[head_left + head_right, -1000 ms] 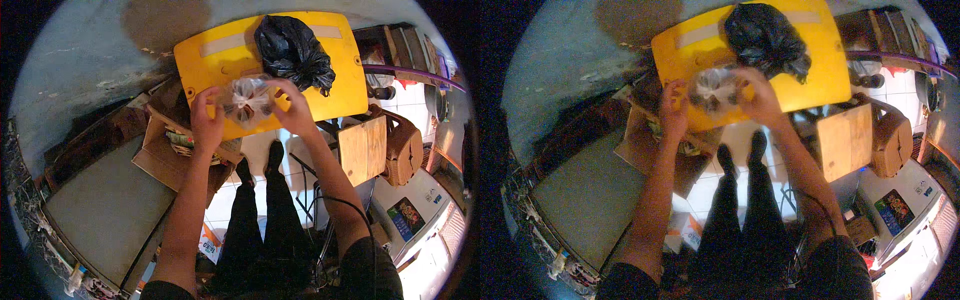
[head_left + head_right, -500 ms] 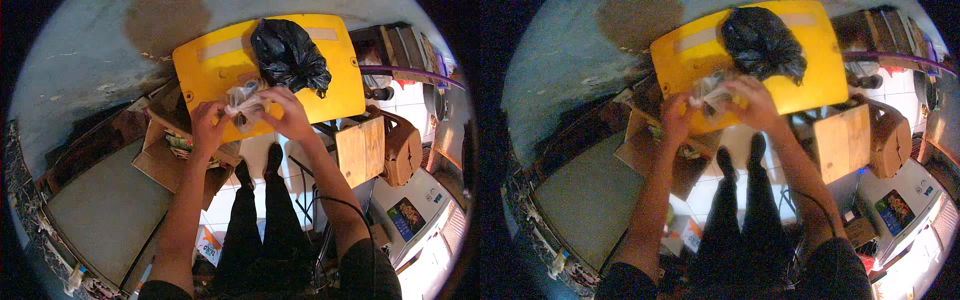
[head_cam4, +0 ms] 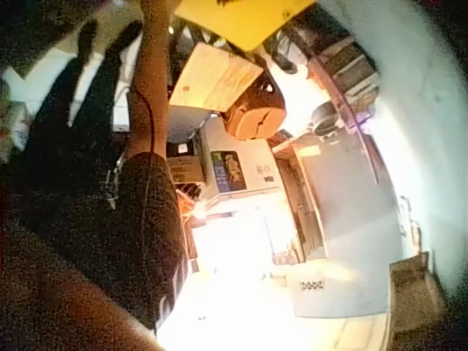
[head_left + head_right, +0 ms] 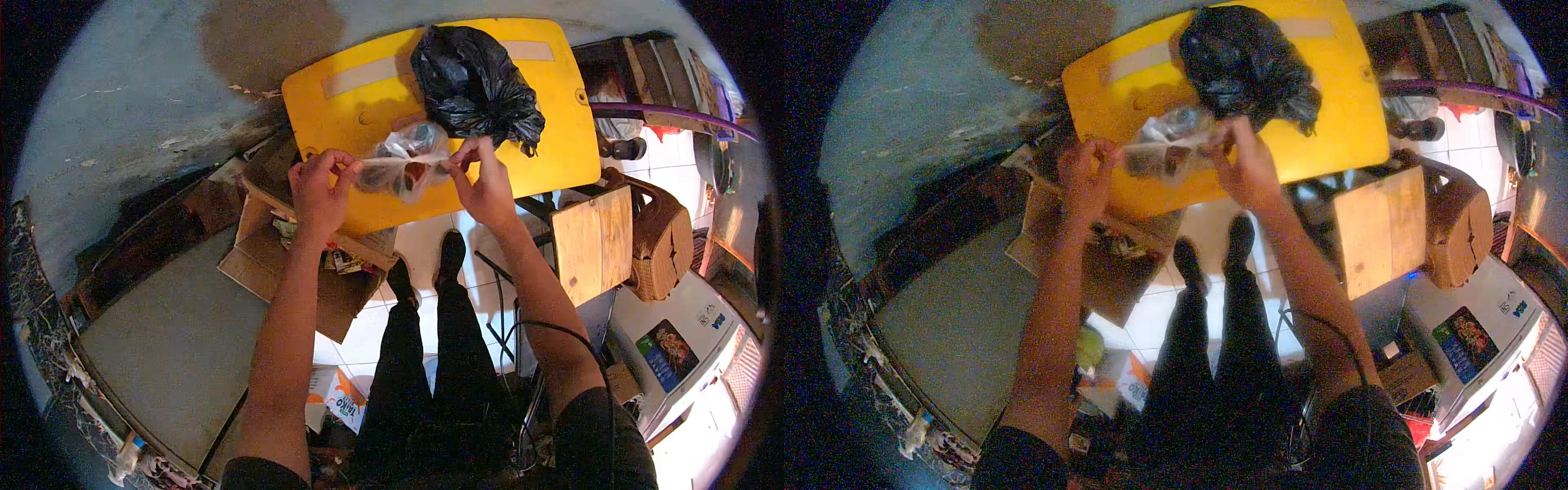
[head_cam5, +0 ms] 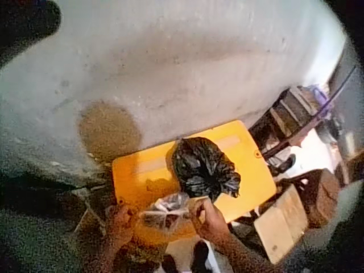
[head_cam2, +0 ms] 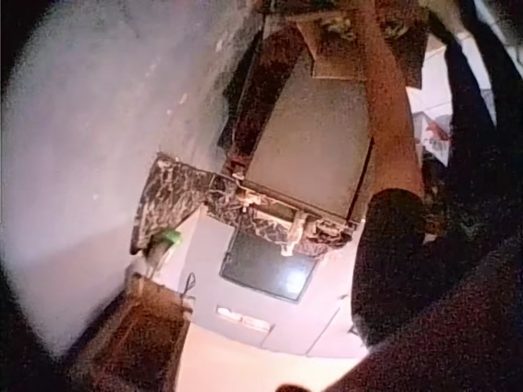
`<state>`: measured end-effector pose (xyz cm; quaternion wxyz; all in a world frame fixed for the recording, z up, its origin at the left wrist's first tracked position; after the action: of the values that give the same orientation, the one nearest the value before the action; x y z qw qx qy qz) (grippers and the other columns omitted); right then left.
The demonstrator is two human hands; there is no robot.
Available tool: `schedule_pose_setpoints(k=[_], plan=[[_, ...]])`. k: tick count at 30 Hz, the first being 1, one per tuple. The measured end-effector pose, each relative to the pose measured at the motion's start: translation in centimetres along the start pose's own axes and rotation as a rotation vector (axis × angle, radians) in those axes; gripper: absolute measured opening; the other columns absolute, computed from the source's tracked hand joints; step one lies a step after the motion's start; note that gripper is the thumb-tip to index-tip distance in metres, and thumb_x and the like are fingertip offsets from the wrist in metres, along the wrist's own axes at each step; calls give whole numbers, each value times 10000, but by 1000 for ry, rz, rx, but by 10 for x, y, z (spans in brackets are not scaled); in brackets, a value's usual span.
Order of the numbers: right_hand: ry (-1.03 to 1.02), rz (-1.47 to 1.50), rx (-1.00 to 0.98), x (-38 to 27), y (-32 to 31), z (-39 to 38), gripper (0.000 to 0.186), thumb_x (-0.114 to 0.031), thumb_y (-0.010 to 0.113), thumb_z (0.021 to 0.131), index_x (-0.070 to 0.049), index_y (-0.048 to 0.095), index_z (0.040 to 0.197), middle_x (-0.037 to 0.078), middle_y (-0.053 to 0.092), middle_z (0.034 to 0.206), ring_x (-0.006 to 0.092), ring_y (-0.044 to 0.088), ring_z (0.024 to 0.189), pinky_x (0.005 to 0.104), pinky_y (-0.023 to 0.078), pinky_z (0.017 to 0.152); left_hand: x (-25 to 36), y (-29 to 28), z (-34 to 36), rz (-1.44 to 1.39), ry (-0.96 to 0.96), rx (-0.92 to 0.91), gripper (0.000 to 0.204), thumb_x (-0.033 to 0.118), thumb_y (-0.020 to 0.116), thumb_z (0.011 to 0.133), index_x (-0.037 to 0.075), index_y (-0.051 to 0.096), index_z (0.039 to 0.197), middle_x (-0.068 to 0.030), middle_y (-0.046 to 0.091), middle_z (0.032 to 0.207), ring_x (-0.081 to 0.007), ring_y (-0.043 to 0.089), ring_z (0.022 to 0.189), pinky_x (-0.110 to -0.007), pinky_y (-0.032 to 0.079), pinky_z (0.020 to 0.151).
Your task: Moving a chair and tray of glasses, then unpacking and placing bottled drinks onto a storage shelf.
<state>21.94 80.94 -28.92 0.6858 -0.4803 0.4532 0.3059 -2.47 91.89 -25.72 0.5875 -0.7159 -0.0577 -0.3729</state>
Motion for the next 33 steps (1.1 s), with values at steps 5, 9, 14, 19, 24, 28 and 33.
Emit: schedule_pose_setpoints(k=[5,9,14,19,24,28,33], plan=[[25,-7,-28,3,-3,1,235,24,714,835,-21,505,931,90,602,790,183,618,706,291,496,649,2,6,-2,-7,-40,41,182,290,682,889,124,612,916,-8,633,860,-205,611,847,-411,365,880],[-18,80,-34,7,-9,-5,215,21,737,816,-21,558,927,78,633,830,159,600,716,282,496,675,27,9,-14,-10,22,174,206,269,736,832,128,616,921,-24,628,941,-238,588,938,-426,376,871],[-68,-8,-69,-9,-1,-1,223,31,731,796,-30,621,980,81,648,855,196,619,785,308,504,719,49,10,-14,73,188,134,225,233,766,773,142,633,929,-33,611,989,-250,564,974,-424,379,863],[-118,-75,-99,-16,5,3,235,34,704,772,-44,662,990,92,637,846,263,623,838,338,501,753,57,6,-5,146,293,142,248,218,775,731,182,670,953,-2,604,998,-230,551,989,-421,366,872],[-168,-293,-140,-35,7,6,251,-31,732,740,-96,692,979,67,628,933,259,596,891,387,460,810,38,2,-9,293,275,63,145,217,756,733,211,703,867,80,612,1034,-195,534,1014,-440,305,923],[-149,-367,-219,-35,2,0,235,-46,760,716,-125,702,929,48,629,971,246,593,932,385,449,817,52,-8,-18,279,300,90,109,218,751,733,218,705,832,100,617,1061,-181,534,1019,-436,296,923],[-241,-202,-158,-42,1,-7,222,-23,776,699,-110,676,877,46,664,1009,245,612,934,370,459,812,50,-14,-32,254,322,-23,137,204,768,715,233,708,834,98,619,1051,-178,540,1019,-427,305,910]])
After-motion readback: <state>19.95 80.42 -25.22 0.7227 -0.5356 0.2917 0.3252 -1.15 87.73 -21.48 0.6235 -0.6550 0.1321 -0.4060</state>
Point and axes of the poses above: each hand's wrist, its own z-axis towards the middle knuckle, its own y-axis out of the palm, x = y × z, the point moved 1 cm from there along z, towards the middle knuckle
